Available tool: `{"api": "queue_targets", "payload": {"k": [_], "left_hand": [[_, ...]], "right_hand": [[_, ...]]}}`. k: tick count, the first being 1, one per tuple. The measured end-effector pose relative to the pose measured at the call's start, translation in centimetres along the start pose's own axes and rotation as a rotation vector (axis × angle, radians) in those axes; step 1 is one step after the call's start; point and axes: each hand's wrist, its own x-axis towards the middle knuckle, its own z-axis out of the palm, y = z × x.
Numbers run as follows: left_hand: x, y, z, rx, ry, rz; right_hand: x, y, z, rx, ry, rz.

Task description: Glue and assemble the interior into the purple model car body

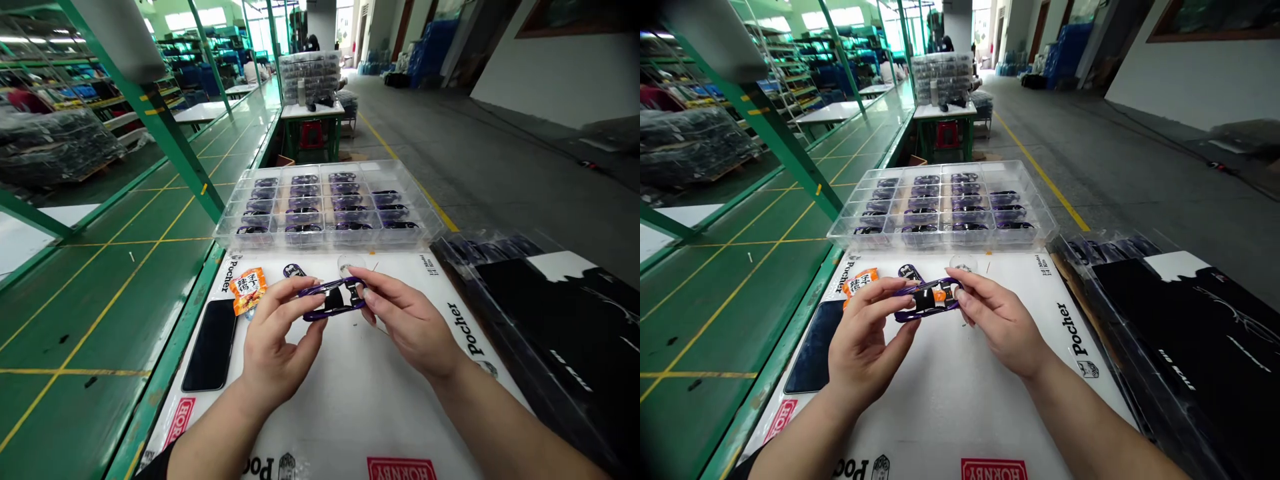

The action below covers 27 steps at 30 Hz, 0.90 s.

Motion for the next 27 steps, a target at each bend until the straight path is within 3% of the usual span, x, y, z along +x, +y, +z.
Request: {"api": "queue_targets", "payload": {"k": [5,15,27], "left_hand": [[0.2,0.0,0.0,-0.014,0.008,0.030],[0.1,-0.5,0.2,-0.022,-0.025,-0.047],[-0.1,-0.3,1.4,-0.328,-0.195,-0.662]], "right_hand": [[-0.1,-0.4,0.3,-0.061,0.056,-0.047],[0.1,-0.2,0.4,-0.036,0.090,-0.086],[0.0,-1.0,0.8,-0.103,0.076,-0.082]]}}
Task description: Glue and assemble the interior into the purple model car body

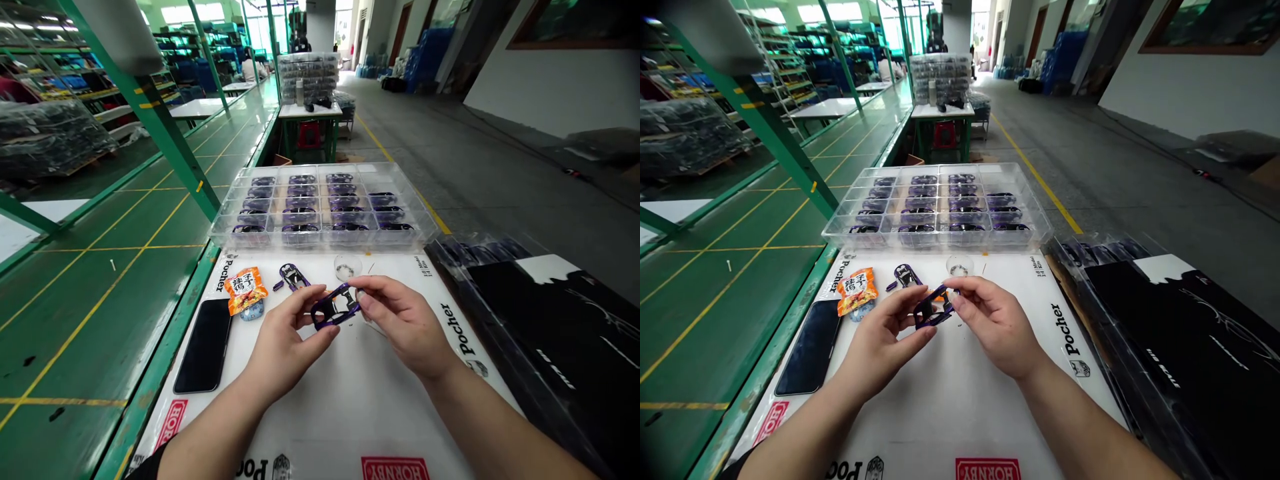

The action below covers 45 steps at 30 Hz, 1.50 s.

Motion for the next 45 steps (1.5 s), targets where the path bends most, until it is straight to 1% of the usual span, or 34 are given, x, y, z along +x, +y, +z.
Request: {"api": "queue_targets", "payload": {"k": [2,4,7,10,15,18,22,24,26,29,31,36,37,39,43,45], "left_hand": [[0.0,-0.2,0.2,-0.069,-0.033,-0.068],[0.1,-0.4,0.4,-0.132,-0.046,-0.106],[0.1,-0.6,0.4,-0.220,-0.043,-0.128],[0.2,-0.5,0.4,-0.279,-0.031,-0.140],[0.2,-0.2,0.3,-0.315,-0.007,-0.155],[0.1,-0.4,0.3,-0.281,0.028,-0.140],[0.0,-0.4,0.3,-0.252,0.059,-0.129],[0.0,-0.2,0.4,-0.301,0.048,-0.164],[0.1,0.1,0.4,-0.384,0.008,-0.240],[0.2,0.5,0.6,-0.513,-0.097,-0.361],[0.1,0.6,0.6,-0.565,-0.127,-0.388],[0.1,0.7,0.5,-0.540,-0.040,-0.327],[0.1,0.7,0.5,-0.558,-0.041,-0.328],[0.1,0.9,0.3,-0.632,-0.096,-0.360],[0.0,1.0,0.2,-0.759,-0.286,-0.432],[-0.1,1.0,0.2,-0.784,-0.318,-0.433]], "right_hand": [[0.1,-0.1,0.0,-0.012,-0.004,0.003],[0.2,-0.1,0.0,-0.016,-0.007,0.006],[0.3,0.1,-0.1,-0.014,-0.019,0.003],[0.2,0.3,-0.1,-0.062,-0.040,-0.031],[-0.2,0.3,0.0,-0.155,-0.064,-0.075],[-0.2,0.3,0.1,-0.169,-0.071,-0.082],[-0.1,0.4,0.0,-0.196,-0.042,-0.063],[-0.1,0.5,0.0,-0.213,-0.031,-0.053],[-0.1,0.7,-0.2,-0.224,-0.032,-0.045],[-0.1,0.9,-0.3,-0.200,-0.040,-0.026],[-0.1,1.1,-0.2,-0.143,-0.043,-0.006],[0.0,1.2,0.4,0.000,-0.042,0.071],[0.0,1.2,0.5,0.010,-0.052,0.077],[0.1,1.3,0.5,0.017,-0.079,0.065],[0.1,1.4,0.2,-0.015,-0.073,0.022],[0.1,1.4,0.1,-0.046,-0.065,0.016]]}}
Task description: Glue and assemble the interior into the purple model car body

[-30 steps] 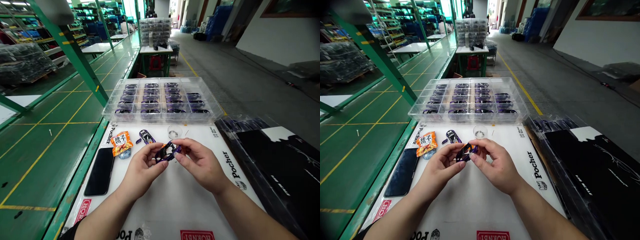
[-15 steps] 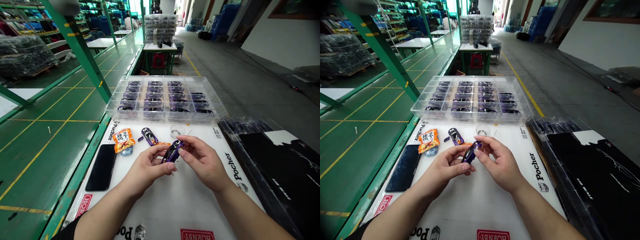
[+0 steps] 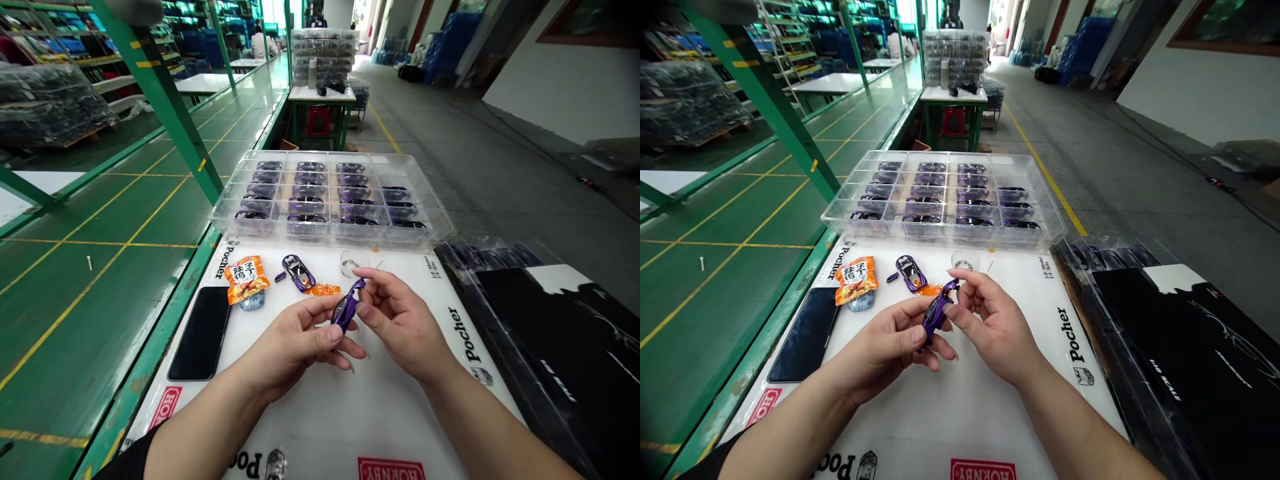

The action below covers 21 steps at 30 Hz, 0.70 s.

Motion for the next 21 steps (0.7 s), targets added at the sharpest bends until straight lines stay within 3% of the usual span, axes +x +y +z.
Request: {"api": "queue_targets", "payload": {"k": [14,18,21], "left_hand": [[0.14,-0.40,0.13,0.040,0.035,0.017],[0.22,-0.73,0.08,0.206,0.183,0.136],[0.17,-0.79,-0.06,0.520,0.376,0.289]], "right_hand": [[0.18,0.05,-0.02,0.068,-0.023,0.042],[0.10,0.06,0.18,0.085,-0.004,0.072],[-0.05,-0.01,0.32,0.072,-0.013,0.115]]}}
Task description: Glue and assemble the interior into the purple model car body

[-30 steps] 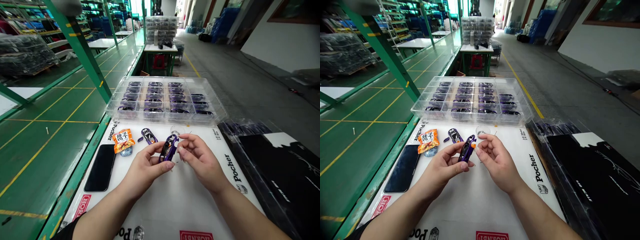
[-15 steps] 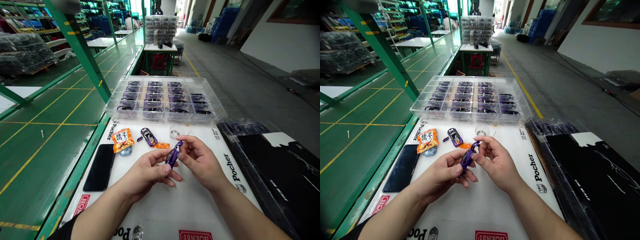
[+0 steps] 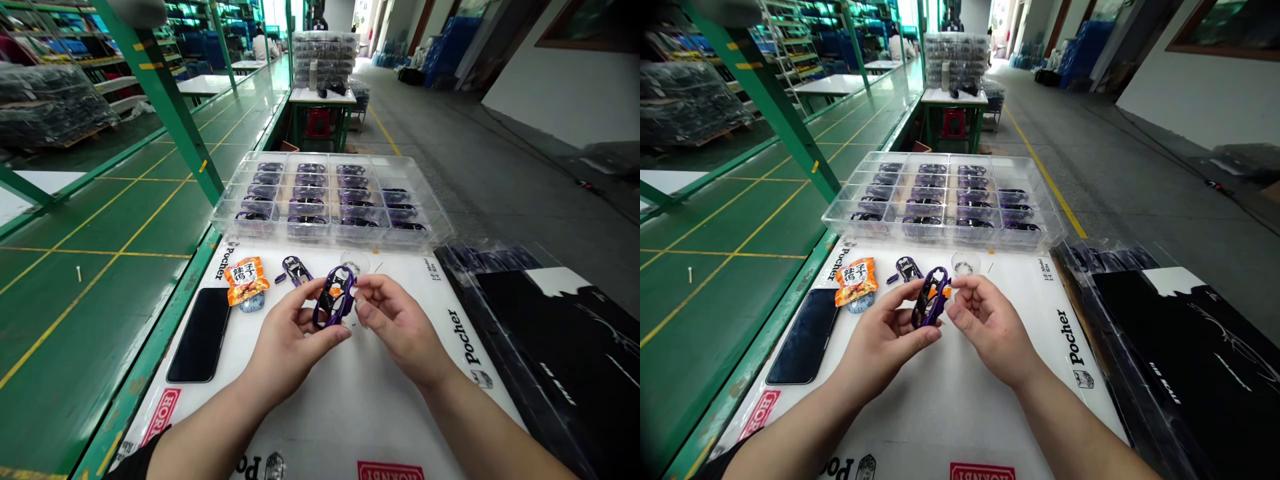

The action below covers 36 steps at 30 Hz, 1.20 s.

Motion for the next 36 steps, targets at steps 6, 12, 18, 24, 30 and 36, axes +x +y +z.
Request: {"api": "queue_targets", "payload": {"k": [6,12,18,24,30,36], "left_hand": [[-0.12,-0.36,-0.37,0.509,0.131,0.429],[-0.24,-0.42,-0.23,0.620,0.137,0.538],[-0.36,-0.38,-0.25,0.683,0.153,0.604],[-0.36,-0.54,-0.25,0.695,0.165,0.628],[-0.44,-0.61,-0.15,0.702,0.167,0.637],[-0.46,-0.56,-0.08,0.708,0.160,0.636]], "right_hand": [[-0.50,-0.28,0.30,-0.030,-0.109,0.040],[-0.50,-0.38,0.56,0.046,-0.134,0.071],[-0.35,-0.30,0.56,0.058,-0.145,0.089],[-0.31,-0.33,0.45,0.045,-0.138,0.104],[-0.29,-0.21,0.43,0.031,-0.120,0.111],[-0.33,-0.29,0.44,0.002,-0.110,0.113]]}}
